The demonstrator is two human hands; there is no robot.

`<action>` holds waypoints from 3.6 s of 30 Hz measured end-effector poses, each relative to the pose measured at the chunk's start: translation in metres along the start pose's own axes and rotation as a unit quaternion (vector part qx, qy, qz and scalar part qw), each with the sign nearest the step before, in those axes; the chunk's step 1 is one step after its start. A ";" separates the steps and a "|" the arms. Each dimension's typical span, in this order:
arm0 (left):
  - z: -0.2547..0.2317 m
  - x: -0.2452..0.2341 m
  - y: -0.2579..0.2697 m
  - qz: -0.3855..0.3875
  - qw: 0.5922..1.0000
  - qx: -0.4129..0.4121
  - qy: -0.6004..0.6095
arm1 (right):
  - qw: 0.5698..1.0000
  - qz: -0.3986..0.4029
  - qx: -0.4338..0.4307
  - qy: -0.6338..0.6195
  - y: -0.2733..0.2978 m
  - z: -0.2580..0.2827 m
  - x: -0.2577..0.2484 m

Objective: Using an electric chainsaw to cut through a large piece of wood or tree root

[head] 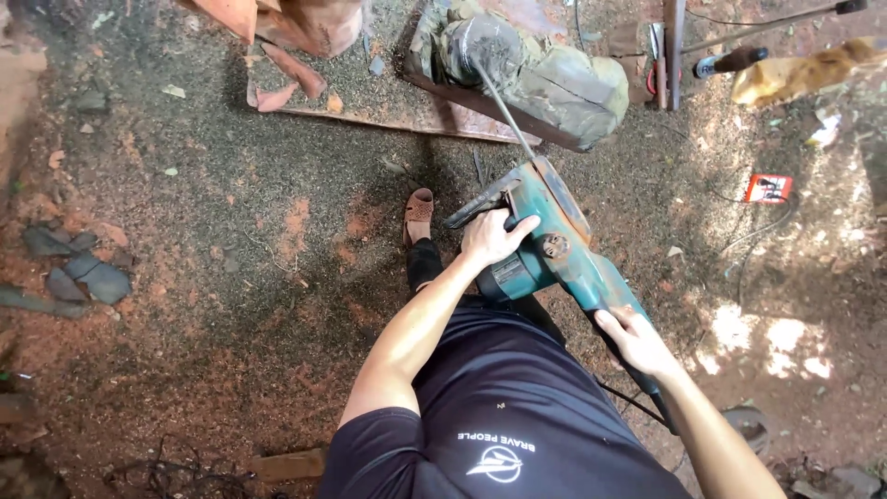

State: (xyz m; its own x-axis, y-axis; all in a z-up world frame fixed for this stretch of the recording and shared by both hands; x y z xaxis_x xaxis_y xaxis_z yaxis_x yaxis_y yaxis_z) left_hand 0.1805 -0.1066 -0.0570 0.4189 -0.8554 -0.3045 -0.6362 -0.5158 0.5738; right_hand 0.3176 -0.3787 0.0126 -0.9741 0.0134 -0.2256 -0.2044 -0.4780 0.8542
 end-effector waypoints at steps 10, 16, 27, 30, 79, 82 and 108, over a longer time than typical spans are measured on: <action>0.017 -0.017 -0.004 0.036 0.999 -0.009 0.017 | 0.999 -0.011 0.009 0.035 -0.019 -0.002 0.020; 0.033 -0.018 -0.009 0.053 0.999 -0.006 0.010 | 0.995 -0.028 0.063 0.072 -0.020 -0.013 0.031; 0.039 -0.030 0.000 0.052 0.998 0.040 0.000 | 0.988 -0.064 0.122 0.073 0.000 0.012 0.060; 0.017 -0.048 0.008 0.052 0.997 0.051 -0.013 | 0.987 -0.085 0.101 0.096 0.008 0.034 0.067; 0.080 -0.012 -0.026 0.105 0.994 0.027 -0.001 | 0.972 -0.136 0.135 0.136 0.021 0.034 0.089; 0.082 -0.008 -0.026 0.108 0.994 0.028 0.002 | 0.973 -0.133 0.136 0.131 0.018 0.028 0.089; -0.067 -0.084 0.025 -0.017 0.950 0.233 0.206 | 0.968 -0.027 0.009 -0.250 0.076 0.021 -0.027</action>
State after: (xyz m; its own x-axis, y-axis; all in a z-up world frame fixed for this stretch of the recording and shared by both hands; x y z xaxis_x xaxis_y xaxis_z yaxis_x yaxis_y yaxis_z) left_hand 0.1730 -0.0451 0.0343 0.6021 -0.7960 0.0614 -0.7947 -0.5902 0.1415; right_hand 0.3262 -0.3970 0.0938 -0.8862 0.4628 -0.0190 -0.2528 -0.4489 0.8571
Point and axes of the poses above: each hand's wrist, its own y-axis away from the middle knuckle, its own x-axis out of the palm, z = x × y, the point moved 10 cm from there along -y, towards the middle knuckle, and after that the axes turned 2 degrees about x, right-handed, at the moved point
